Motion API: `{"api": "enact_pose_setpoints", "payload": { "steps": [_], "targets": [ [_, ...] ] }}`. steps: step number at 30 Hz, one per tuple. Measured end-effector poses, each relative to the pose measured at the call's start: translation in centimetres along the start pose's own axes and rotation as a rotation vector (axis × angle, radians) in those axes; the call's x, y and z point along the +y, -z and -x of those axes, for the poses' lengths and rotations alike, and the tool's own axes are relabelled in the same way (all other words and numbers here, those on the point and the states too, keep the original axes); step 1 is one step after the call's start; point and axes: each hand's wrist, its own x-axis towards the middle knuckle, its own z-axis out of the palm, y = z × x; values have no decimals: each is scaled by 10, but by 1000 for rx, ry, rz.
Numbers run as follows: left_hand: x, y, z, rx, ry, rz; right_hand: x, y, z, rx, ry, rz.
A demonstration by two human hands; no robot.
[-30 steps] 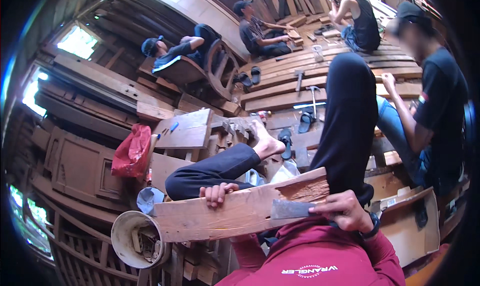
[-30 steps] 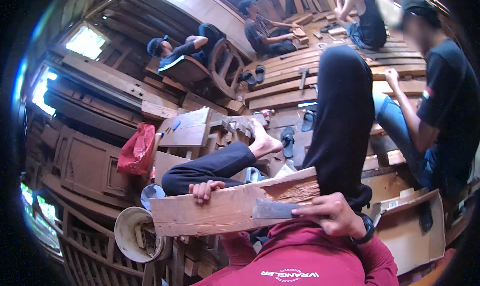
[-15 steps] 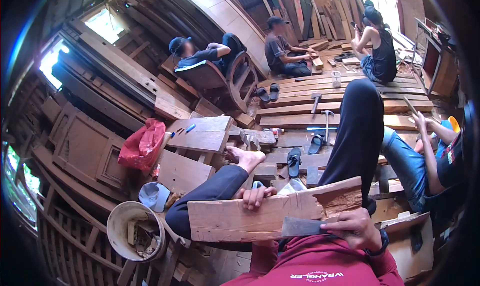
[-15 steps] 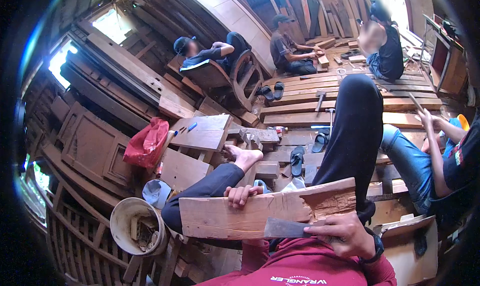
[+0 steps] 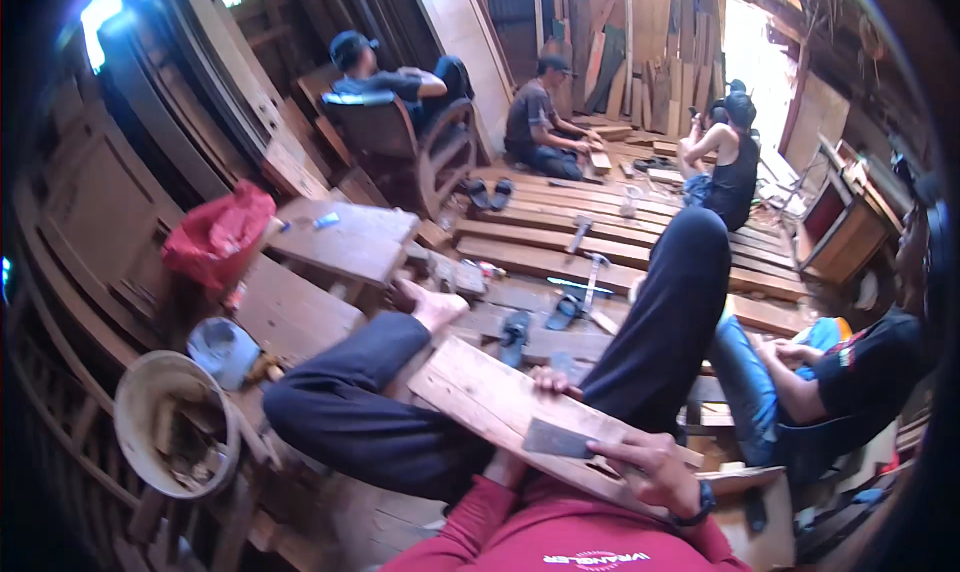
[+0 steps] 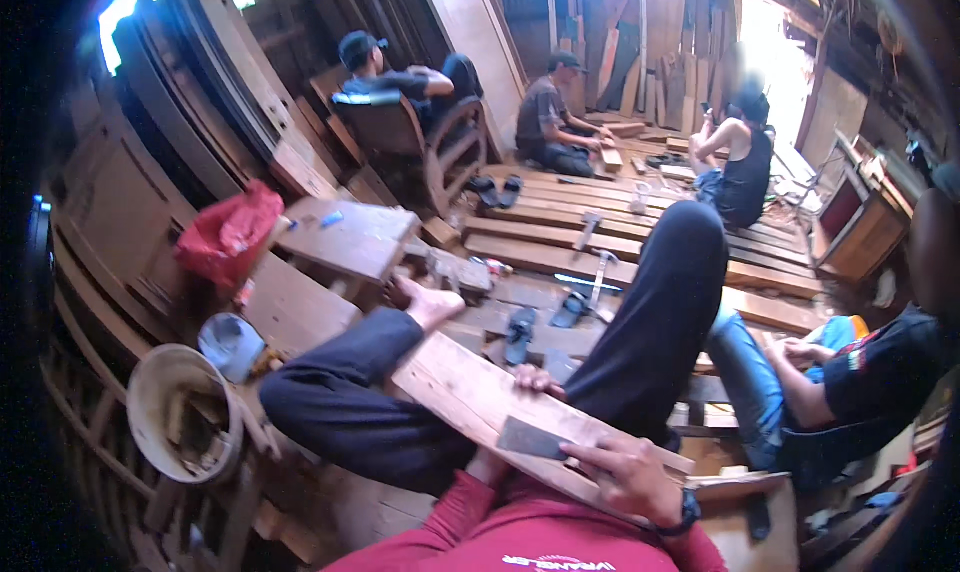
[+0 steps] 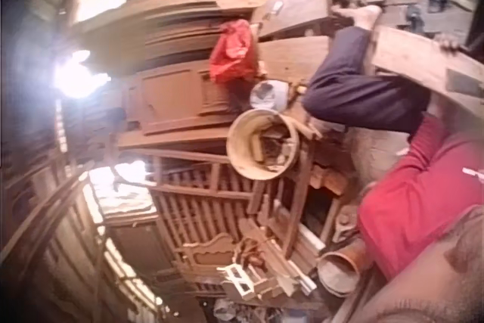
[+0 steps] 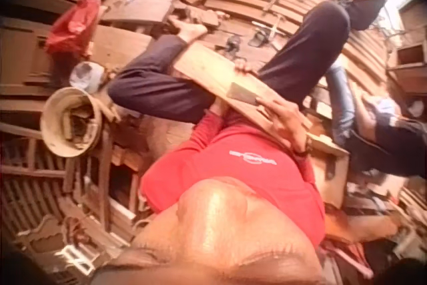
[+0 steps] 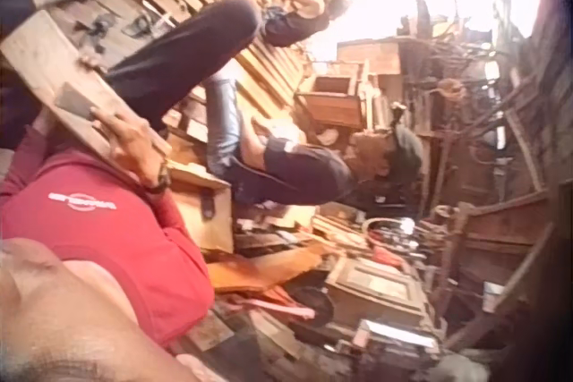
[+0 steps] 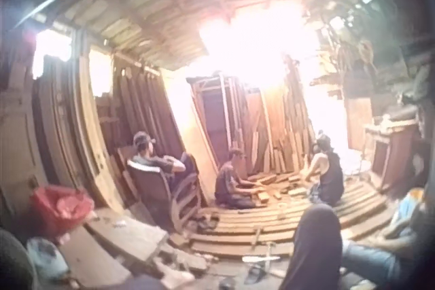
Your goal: Use a chisel to carve and shape a wooden board.
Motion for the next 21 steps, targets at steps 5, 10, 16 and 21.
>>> {"api": "enact_pose_setpoints", "payload": {
  "steps": [5,10,16,21],
  "targets": [
    [24,-10,-9,349,134,231,14,-4,0,-49,-33,84],
    [29,24,-7,219,82,266,10,9,-9,-152,-55,121],
    [23,22,7,216,59,228,19,-15,-26,-195,45,227],
    [17,14,19,249,-82,118,17,-26,-29,-168,83,229]
  ]
}}
